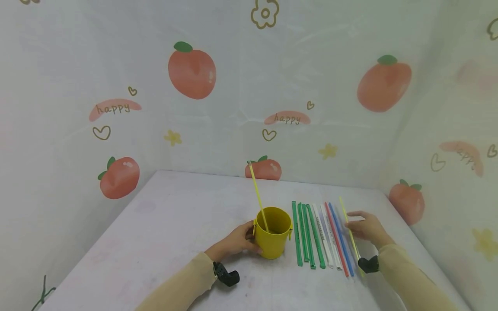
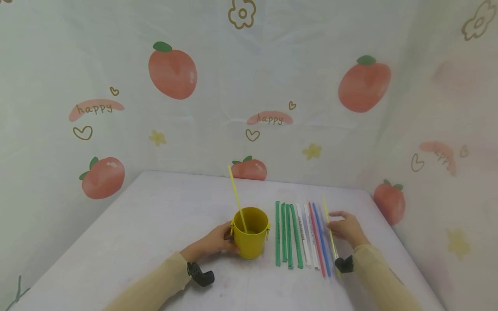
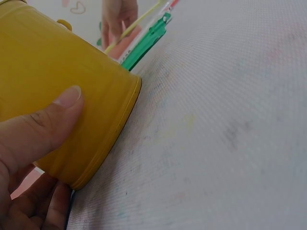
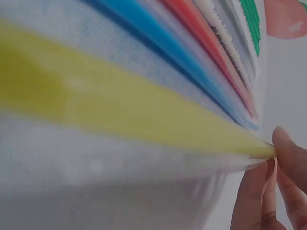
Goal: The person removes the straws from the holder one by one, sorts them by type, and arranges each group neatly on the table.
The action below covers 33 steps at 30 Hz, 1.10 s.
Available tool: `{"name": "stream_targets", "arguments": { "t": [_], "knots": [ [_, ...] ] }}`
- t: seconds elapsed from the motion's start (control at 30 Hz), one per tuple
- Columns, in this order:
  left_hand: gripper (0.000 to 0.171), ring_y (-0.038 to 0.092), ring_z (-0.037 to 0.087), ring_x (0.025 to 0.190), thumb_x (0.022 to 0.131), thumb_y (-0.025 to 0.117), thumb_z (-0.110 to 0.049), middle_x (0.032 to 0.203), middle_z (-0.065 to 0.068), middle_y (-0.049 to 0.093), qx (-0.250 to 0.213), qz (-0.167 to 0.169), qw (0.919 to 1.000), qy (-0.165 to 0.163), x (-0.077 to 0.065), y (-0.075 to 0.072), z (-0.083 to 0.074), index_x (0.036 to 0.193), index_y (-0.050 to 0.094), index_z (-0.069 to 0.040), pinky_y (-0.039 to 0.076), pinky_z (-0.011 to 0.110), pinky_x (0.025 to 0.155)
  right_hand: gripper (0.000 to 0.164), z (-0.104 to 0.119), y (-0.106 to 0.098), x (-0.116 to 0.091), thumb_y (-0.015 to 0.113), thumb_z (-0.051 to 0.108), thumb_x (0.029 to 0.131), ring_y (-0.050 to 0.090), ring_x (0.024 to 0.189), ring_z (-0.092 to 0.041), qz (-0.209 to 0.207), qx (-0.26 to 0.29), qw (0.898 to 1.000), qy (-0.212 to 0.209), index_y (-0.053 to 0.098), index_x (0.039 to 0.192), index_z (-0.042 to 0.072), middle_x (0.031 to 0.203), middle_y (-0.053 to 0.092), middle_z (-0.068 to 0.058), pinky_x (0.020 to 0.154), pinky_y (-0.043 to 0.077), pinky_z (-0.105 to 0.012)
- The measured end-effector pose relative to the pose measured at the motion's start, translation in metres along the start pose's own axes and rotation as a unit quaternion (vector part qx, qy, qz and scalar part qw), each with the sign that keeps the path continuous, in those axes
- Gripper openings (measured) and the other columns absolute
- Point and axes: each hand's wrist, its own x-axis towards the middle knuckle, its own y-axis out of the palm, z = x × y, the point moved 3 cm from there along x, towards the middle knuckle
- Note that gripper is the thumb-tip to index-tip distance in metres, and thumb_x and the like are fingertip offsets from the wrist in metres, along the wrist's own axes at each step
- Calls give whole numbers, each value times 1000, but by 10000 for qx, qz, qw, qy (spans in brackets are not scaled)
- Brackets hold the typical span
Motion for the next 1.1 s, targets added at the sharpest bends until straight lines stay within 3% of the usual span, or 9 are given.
{"name": "stream_targets", "arguments": {
  "t": [0.13,0.37,0.83,1.1],
  "knots": [
    [84,46,26,135,76,82,-10,148,3,45,5,11,10000,-12,0,0,0,147,38,-13,37,42,114,62,-6,1,5,67,2,86,68,77,-13,-12,-6,10000,89,36,136,-14,98,67,-21,72,61,-31],
    [85,45,27,136,76,82,-12,148,4,44,68,-7,9999,-79,0,-1,-2,148,37,-12,37,43,114,65,-12,3,10,73,16,84,66,81,-15,-22,-928,9942,544,41,137,-7,121,56,-31,75,59,-32],
    [86,43,28,137,75,82,-11,149,4,44,108,-79,9998,-138,0,0,-1,148,37,-13,36,45,114,62,-14,7,13,72,13,85,65,86,-21,-77,-1164,9905,721,43,136,-7,126,51,-33,75,59,-33],
    [85,44,27,136,74,82,-10,147,3,46,-24,-37,10000,-67,0,0,0,147,39,-14,35,45,115,59,-12,8,15,71,11,85,64,86,-22,-74,-1318,9890,671,45,135,-7,128,48,-34,70,58,-26]
  ]
}}
